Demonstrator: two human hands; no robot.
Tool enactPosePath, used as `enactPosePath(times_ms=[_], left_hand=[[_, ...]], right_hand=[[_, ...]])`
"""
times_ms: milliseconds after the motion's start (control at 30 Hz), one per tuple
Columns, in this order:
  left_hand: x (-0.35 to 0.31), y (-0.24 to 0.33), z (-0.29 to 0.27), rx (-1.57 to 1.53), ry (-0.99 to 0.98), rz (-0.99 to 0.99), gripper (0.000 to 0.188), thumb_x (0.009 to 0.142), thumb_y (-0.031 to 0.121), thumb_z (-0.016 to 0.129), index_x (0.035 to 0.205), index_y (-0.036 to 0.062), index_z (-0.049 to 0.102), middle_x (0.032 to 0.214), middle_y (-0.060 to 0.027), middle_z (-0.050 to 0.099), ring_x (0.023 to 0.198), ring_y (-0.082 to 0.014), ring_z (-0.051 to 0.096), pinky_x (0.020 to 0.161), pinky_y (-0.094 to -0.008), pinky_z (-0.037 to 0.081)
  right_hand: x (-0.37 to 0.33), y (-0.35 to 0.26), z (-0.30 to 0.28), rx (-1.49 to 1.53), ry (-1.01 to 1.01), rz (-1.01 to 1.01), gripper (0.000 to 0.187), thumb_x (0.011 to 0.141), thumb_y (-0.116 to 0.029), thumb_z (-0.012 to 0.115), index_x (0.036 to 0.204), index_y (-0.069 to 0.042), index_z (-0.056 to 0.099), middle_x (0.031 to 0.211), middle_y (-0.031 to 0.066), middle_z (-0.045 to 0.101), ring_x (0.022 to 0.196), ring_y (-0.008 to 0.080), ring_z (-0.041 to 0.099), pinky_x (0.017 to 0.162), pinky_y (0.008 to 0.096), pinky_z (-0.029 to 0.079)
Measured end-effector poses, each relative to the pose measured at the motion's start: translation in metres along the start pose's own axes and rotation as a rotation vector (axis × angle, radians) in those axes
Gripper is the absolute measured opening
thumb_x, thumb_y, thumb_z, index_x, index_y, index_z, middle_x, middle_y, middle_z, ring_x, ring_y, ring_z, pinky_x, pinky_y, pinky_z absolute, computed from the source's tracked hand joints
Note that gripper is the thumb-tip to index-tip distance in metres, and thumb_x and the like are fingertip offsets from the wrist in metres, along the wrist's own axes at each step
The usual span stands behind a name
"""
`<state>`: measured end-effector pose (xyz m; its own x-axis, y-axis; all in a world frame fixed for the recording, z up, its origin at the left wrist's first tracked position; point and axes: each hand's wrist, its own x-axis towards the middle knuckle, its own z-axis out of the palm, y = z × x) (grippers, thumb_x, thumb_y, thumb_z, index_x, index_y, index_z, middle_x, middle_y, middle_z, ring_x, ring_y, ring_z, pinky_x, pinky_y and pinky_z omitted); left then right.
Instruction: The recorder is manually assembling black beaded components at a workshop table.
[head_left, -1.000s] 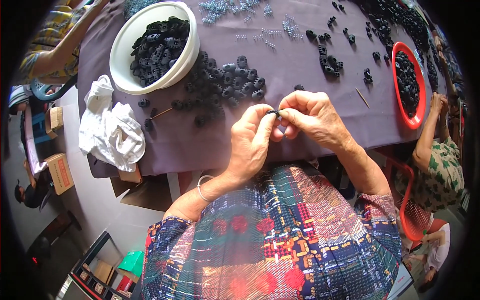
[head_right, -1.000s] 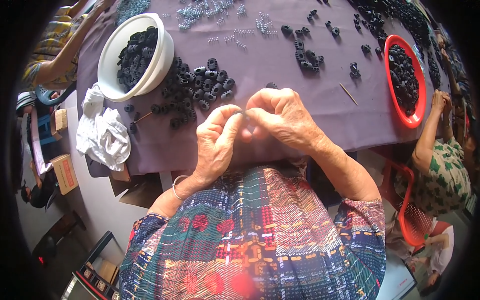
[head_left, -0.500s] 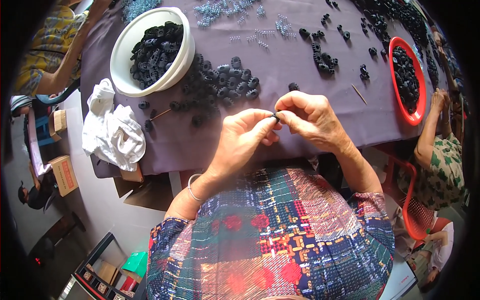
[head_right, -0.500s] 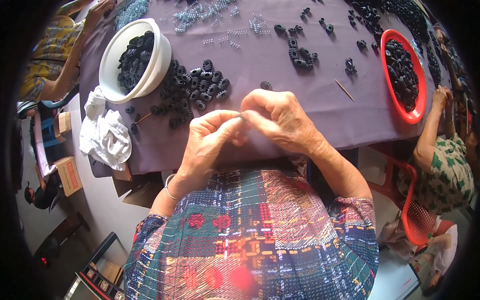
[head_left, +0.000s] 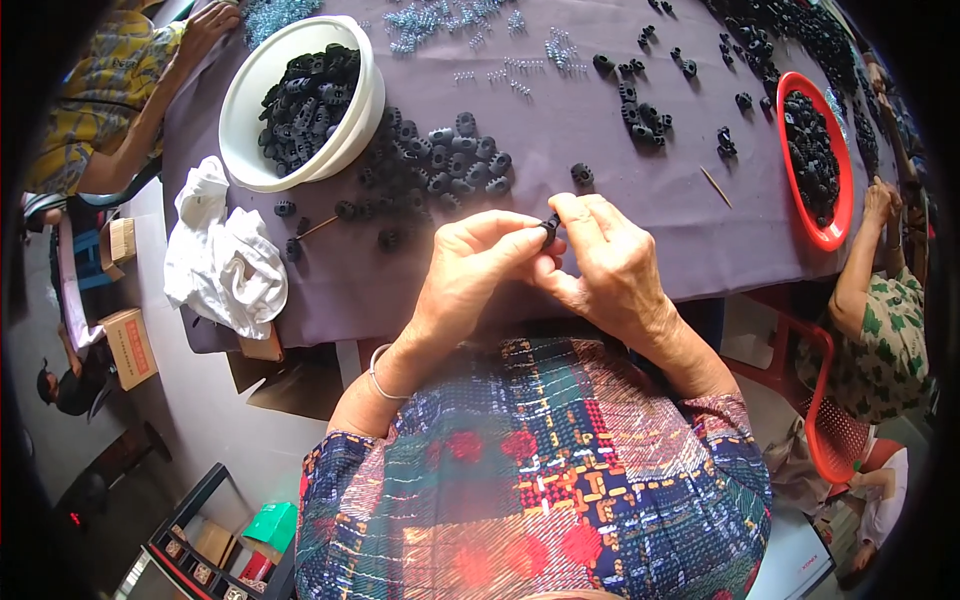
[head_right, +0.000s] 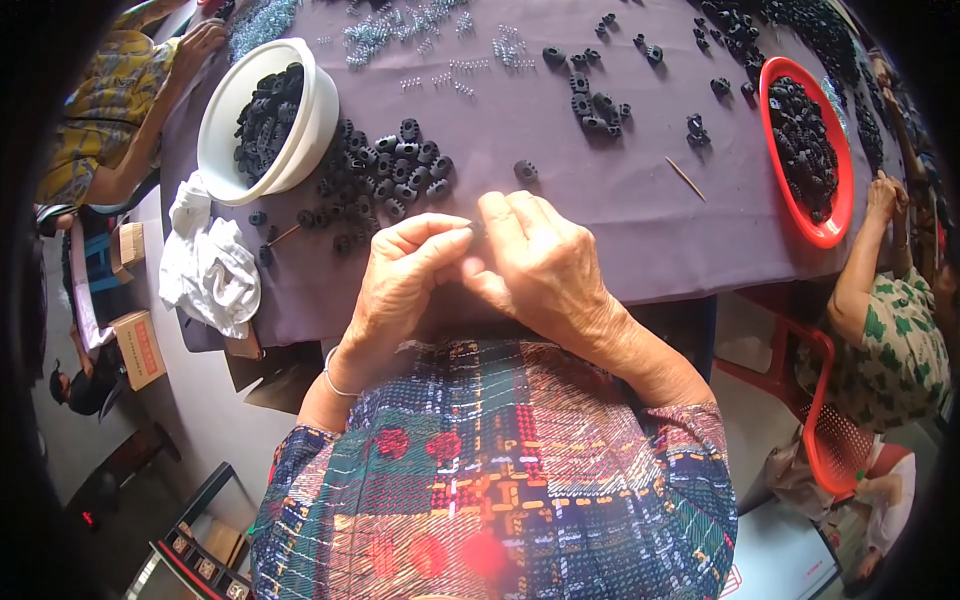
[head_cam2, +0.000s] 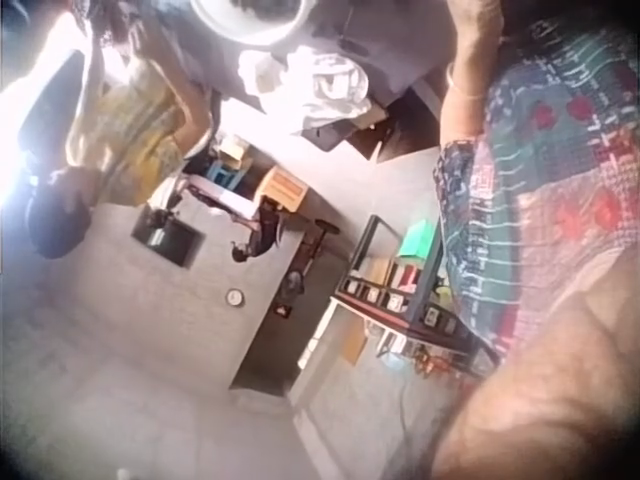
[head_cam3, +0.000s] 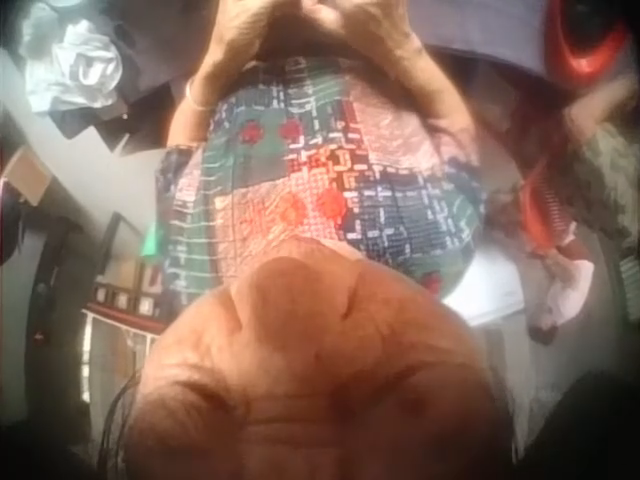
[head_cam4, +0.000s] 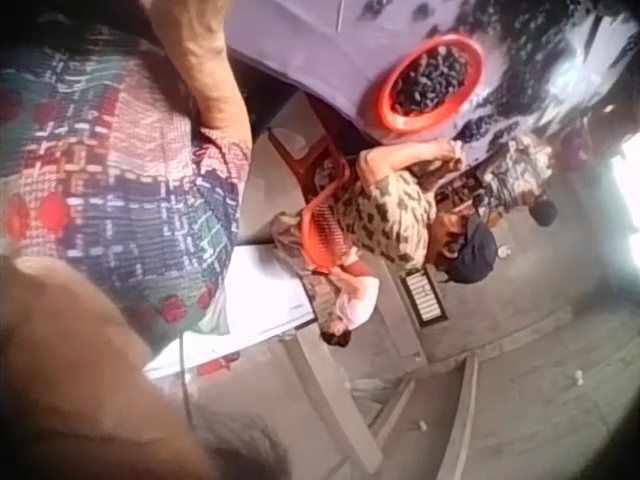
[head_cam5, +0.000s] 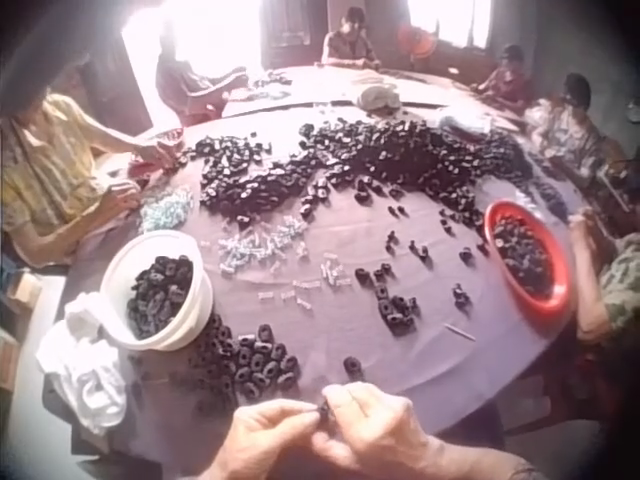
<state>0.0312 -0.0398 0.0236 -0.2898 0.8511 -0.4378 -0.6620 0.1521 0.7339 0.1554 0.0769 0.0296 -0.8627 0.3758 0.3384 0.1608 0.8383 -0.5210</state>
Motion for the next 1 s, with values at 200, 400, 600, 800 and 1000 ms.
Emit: enactPosePath(times_ms=[200, 400, 600, 800, 1000], left_hand=[[0.001, -0.002, 0.001, 0.091, 0.022, 0.026, 0.015, 0.089, 0.010, 0.063, 0.096, -0.0028, 0.066, 0.084, -0.0087, 0.069, 0.073, -0.0104, 0.064, 0.067, -0.0221, 0.052], [0.000, 0.000, 0.002, 0.169, 0.031, 0.042, 0.014, 0.088, 0.008, 0.064, 0.095, -0.0029, 0.066, 0.081, -0.0072, 0.068, 0.072, -0.0090, 0.063, 0.066, -0.0216, 0.052], [0.000, 0.000, 0.001, 0.199, 0.047, 0.054, 0.013, 0.086, 0.008, 0.066, 0.093, -0.0029, 0.067, 0.080, -0.0065, 0.068, 0.072, -0.0086, 0.063, 0.066, -0.0221, 0.053], [0.001, 0.002, 0.000, 0.200, 0.050, 0.017, 0.011, 0.085, 0.007, 0.066, 0.091, -0.0025, 0.067, 0.079, -0.0060, 0.068, 0.071, -0.0081, 0.062, 0.066, -0.0215, 0.051], [0.002, 0.000, -0.003, 0.214, 0.044, 0.024, 0.011, 0.085, 0.007, 0.066, 0.091, -0.0023, 0.067, 0.078, -0.0060, 0.068, 0.070, -0.0081, 0.062, 0.065, -0.0213, 0.051]], right_hand=[[-0.002, -0.002, -0.003, 0.018, -0.050, 0.066, 0.047, 0.068, -0.013, 0.072, 0.108, 0.006, 0.055, 0.089, 0.0186, 0.059, 0.076, 0.0321, 0.062, 0.065, 0.0371, 0.053], [-0.007, 0.000, 0.002, 0.016, -0.034, 0.066, 0.045, 0.068, -0.012, 0.074, 0.105, 0.006, 0.056, 0.085, 0.0178, 0.060, 0.071, 0.0307, 0.062, 0.063, 0.0359, 0.052], [-0.006, 0.002, 0.003, 0.038, -0.027, 0.061, 0.043, 0.068, -0.011, 0.074, 0.103, 0.006, 0.056, 0.083, 0.0171, 0.060, 0.068, 0.0304, 0.062, 0.061, 0.0354, 0.052], [-0.005, 0.012, 0.009, 0.088, 0.000, -0.032, 0.040, 0.067, -0.014, 0.074, 0.098, 0.006, 0.058, 0.077, 0.0148, 0.059, 0.064, 0.0288, 0.060, 0.058, 0.0351, 0.051], [-0.001, 0.020, 0.021, 0.089, 0.143, -0.142, 0.030, 0.066, -0.021, 0.074, 0.076, -0.002, 0.053, 0.063, 0.0067, 0.048, 0.055, 0.0237, 0.052, 0.049, 0.0340, 0.044]])
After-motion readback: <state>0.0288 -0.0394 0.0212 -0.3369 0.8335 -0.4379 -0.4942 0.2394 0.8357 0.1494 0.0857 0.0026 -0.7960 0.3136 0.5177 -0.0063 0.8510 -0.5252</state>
